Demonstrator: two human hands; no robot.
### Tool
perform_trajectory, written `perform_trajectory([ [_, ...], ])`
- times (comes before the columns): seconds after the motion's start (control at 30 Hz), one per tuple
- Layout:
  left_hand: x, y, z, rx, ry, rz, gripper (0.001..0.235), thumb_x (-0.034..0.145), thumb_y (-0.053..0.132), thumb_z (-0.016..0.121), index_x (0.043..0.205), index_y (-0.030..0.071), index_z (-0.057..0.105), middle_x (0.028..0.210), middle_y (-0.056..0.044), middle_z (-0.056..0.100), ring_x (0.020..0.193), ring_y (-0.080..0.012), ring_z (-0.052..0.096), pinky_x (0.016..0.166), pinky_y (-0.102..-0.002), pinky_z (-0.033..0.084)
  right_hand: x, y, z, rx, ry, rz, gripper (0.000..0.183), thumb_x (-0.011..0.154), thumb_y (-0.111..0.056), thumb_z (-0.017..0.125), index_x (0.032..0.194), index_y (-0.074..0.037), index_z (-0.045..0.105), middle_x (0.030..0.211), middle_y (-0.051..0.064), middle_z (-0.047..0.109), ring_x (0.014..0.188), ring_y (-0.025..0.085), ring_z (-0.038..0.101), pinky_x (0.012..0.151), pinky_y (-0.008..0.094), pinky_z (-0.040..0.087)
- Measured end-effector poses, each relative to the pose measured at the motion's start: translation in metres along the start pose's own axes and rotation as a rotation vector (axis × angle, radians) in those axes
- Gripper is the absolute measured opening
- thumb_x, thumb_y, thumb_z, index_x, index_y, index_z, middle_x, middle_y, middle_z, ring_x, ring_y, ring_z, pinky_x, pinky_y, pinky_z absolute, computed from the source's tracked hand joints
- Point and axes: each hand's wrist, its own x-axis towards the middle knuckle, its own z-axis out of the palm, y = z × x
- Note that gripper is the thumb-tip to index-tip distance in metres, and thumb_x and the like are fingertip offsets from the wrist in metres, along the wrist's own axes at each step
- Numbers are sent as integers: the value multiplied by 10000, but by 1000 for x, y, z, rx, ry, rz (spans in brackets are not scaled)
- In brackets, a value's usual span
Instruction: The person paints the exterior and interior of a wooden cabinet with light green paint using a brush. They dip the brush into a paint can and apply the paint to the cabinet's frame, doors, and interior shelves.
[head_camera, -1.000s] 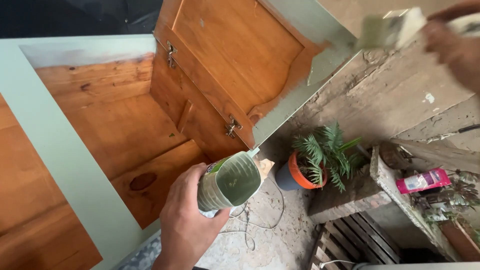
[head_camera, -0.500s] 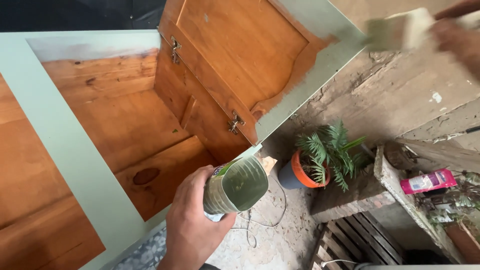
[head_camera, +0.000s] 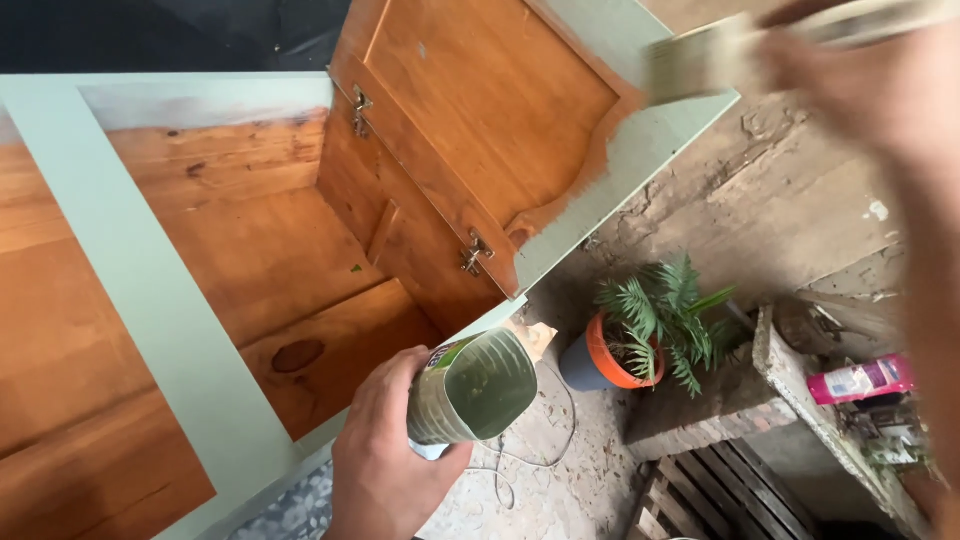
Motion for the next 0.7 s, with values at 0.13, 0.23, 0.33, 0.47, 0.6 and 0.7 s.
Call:
perform_trajectory([
  [0.13,-2,1,-3,6,24,53,805,548,216,897,1291,105,607,1312,-65,681,1223,-241,638,1000,-394,524,-42,-50,16,-396,107,-319,46,1100,-5,788,1142,-7,806,996,129,762,745,182,674,580,296,519],
  [0.23,0,0,-2,-16,3,16,846,544,225,917,1314,94,591,1316,-70,676,1236,-248,627,999,-411,527,-42,-1,-16,-178,142,-202,40,1269,46,696,1261,43,735,1025,162,685,756,198,597,549,306,457],
  [0.33,2,3,-1,-18,4,21,831,546,229,907,1307,114,594,1315,-43,679,1232,-234,627,997,-400,518,-50,-51,3,-96,107,-234,75,1249,58,678,1321,81,673,950,187,643,617,177,523,414,292,391],
  [0.47,0,4,-2,-15,-14,20,816,552,230,905,1300,126,595,1299,-34,680,1218,-228,631,982,-390,522,-47,-58,34,-247,170,-533,79,1034,197,760,1081,134,770,987,253,764,714,242,703,534,280,565],
  [0.6,0,4,-3,0,9,0,806,553,233,897,1296,130,604,1311,-33,681,1229,-226,630,980,-398,532,-69,-31,4,-361,218,-329,79,1111,41,776,1184,36,806,1035,160,737,802,212,650,604,324,472],
  [0.7,3,6,-4,-10,29,27,809,559,221,893,1303,113,594,1308,-48,678,1224,-235,632,989,-398,528,-62,-49,15,-249,230,-391,56,1163,80,795,1210,108,784,1091,221,730,854,249,655,653,343,476],
])
